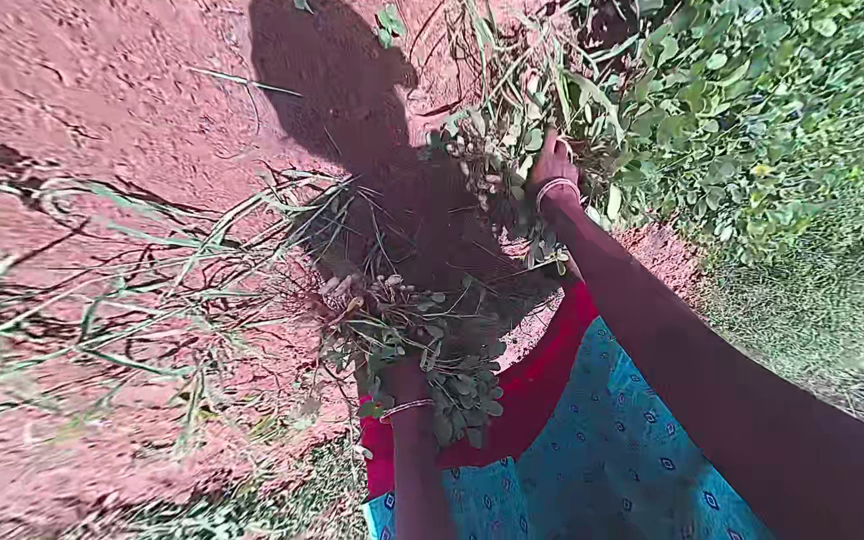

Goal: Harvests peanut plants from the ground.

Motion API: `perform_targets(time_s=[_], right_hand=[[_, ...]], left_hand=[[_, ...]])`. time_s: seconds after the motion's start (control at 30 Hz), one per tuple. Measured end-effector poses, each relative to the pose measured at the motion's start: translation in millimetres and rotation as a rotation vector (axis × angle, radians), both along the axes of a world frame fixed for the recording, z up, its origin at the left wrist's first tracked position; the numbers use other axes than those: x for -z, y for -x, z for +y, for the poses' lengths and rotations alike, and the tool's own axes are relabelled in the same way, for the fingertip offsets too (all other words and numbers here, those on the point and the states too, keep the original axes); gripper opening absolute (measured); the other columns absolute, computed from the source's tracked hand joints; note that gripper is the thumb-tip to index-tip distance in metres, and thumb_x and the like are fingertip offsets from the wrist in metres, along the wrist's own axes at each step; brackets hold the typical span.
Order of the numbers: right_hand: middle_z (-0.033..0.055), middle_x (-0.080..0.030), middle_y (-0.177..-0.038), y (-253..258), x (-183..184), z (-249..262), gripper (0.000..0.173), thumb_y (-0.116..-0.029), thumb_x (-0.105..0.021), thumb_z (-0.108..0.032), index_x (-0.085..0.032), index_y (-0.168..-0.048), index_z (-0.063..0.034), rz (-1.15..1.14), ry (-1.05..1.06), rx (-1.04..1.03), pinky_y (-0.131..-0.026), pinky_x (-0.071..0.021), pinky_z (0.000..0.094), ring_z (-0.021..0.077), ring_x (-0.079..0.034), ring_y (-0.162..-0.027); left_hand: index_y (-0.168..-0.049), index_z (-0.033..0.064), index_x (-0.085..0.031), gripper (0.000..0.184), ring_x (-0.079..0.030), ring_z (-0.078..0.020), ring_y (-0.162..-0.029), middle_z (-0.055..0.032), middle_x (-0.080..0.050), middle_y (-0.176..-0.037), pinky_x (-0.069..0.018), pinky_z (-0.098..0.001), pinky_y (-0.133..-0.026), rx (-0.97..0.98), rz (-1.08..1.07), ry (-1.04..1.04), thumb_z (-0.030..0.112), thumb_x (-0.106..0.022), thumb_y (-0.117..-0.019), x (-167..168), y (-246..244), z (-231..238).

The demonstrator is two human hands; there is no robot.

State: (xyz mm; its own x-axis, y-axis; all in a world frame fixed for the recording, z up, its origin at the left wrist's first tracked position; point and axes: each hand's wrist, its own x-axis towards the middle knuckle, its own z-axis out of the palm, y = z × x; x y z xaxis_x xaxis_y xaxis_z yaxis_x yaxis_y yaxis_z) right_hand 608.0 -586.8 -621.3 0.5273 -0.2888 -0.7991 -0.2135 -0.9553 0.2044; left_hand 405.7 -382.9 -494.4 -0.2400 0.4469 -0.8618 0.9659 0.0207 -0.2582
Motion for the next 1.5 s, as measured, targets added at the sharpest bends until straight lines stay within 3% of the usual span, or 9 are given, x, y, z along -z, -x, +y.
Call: perform_targets(time_s=[0.23, 0.37, 0.5, 0.57, 0.67, 0.77, 1.07, 1.2, 1.5], right_hand=[[0.0310, -0.055, -0.143, 41, -59, 65, 0.042, -0.1093, -0.050, -0.022, -0.057, -0.135, 0.0094, 0.435, -0.250, -0.032, -0.108, -0.0444, 0.0611, 0.0447, -0.054, -0.135], [0.0304, -0.059, -0.137, 122, -147, 115, 0.039, -0.1059, -0.053, -0.010, -0.053, -0.142, 0.0064, 0.827, -0.535, -0.130, -0.101, -0.0478, 0.0638, 0.0467, -0.059, -0.127], [0.0265, -0.064, -0.125, 113, -127, 50, 0.044, -0.1092, -0.051, -0.012, -0.045, -0.150, 0.0045, 0.828, -0.900, 0.343, -0.092, -0.0524, 0.0431, 0.0299, -0.066, -0.104], [0.0172, -0.073, -0.099, 90, -91, 1, 0.032, -0.1090, -0.052, -0.014, -0.058, -0.139, -0.0027, 0.368, -0.681, 0.483, -0.071, -0.0619, 0.0349, 0.0210, -0.074, -0.079], [0.0215, -0.054, -0.150, 19, -17, -95, 0.066, -0.1027, -0.057, -0.012, -0.031, -0.164, -0.0159, 0.040, -0.171, -0.175, -0.108, -0.0448, 0.0598, 0.0407, -0.058, -0.132], [0.0315, -0.052, -0.149, -23, 32, -174, 0.058, -0.1011, -0.059, -0.015, -0.043, -0.155, -0.0019, -0.072, 0.129, -0.296, -0.113, -0.0330, 0.0711, 0.0532, -0.047, -0.139], [0.0279, -0.065, -0.128, 38, -72, 7, 0.033, -0.1043, -0.058, -0.016, -0.061, -0.133, -0.0001, 0.321, -0.213, -0.067, -0.090, -0.0523, 0.0667, 0.0476, -0.064, -0.117], [0.0279, -0.052, -0.151, -60, 15, -113, 0.043, -0.1055, -0.051, -0.016, -0.058, -0.141, 0.0064, -0.166, 0.009, -0.271, -0.125, -0.0192, 0.0611, 0.0448, -0.041, -0.147], [0.0241, -0.060, -0.141, -124, 33, -160, 0.050, -0.0939, -0.068, -0.028, -0.062, -0.133, 0.0029, -0.072, 0.273, 0.123, -0.103, -0.0500, 0.0599, 0.0386, -0.058, -0.132]], left_hand=[[-0.137, -0.0152, -0.051, 0.049, -0.051, -0.0392, -0.131, -0.0343, -0.053, -0.139, -0.0376, -0.0497, -0.111, -0.035, -0.077, 0.041, 0.020, -0.059, -0.1045, 3, 6, -19], [-0.130, -0.0074, -0.052, 0.034, -0.061, -0.0034, -0.104, -0.0124, -0.063, -0.115, -0.0493, -0.0192, -0.093, -0.191, -0.528, 0.277, 0.015, -0.035, -0.1109, 4, 32, -21], [-0.143, -0.0153, -0.044, 0.039, -0.047, -0.0349, -0.139, -0.0325, -0.050, -0.146, -0.0340, -0.0427, -0.117, 0.335, -0.098, 0.368, 0.003, -0.040, -0.1089, -4, 26, -21], [-0.142, -0.0137, -0.047, 0.038, -0.048, -0.0366, -0.138, -0.0327, -0.051, -0.144, -0.0338, -0.0447, -0.117, 0.339, -0.082, 0.298, 0.003, -0.043, -0.1080, -6, 27, -28], [-0.141, -0.0158, -0.046, 0.038, -0.048, -0.0358, -0.139, -0.0334, -0.052, -0.143, -0.0337, -0.0423, -0.117, 0.339, -0.140, 0.195, 0.003, -0.044, -0.1078, -22, 40, -22], [-0.136, -0.0203, -0.046, 0.037, -0.051, -0.0299, -0.130, -0.0353, -0.053, -0.138, -0.0369, -0.0357, -0.113, 0.212, -0.287, 0.048, 0.000, -0.047, -0.1051, -27, 50, -20], [-0.137, -0.0181, -0.048, 0.038, -0.049, -0.0351, -0.137, -0.0347, -0.053, -0.141, -0.0334, -0.0393, -0.117, 0.343, -0.271, 0.047, 0.001, -0.047, -0.1052, -28, 17, -28], [-0.139, -0.0192, -0.045, 0.039, -0.045, -0.0381, -0.140, -0.0368, -0.049, -0.144, -0.0307, -0.0411, -0.119, 0.344, -0.213, 0.063, -0.001, -0.046, -0.1053, -32, 1, -29], [-0.138, -0.0166, -0.048, 0.039, -0.049, -0.0337, -0.135, -0.0336, -0.053, -0.140, -0.0345, -0.0392, -0.116, 0.382, -0.290, 0.023, 0.001, -0.049, -0.1037, -12, 13, -32]])
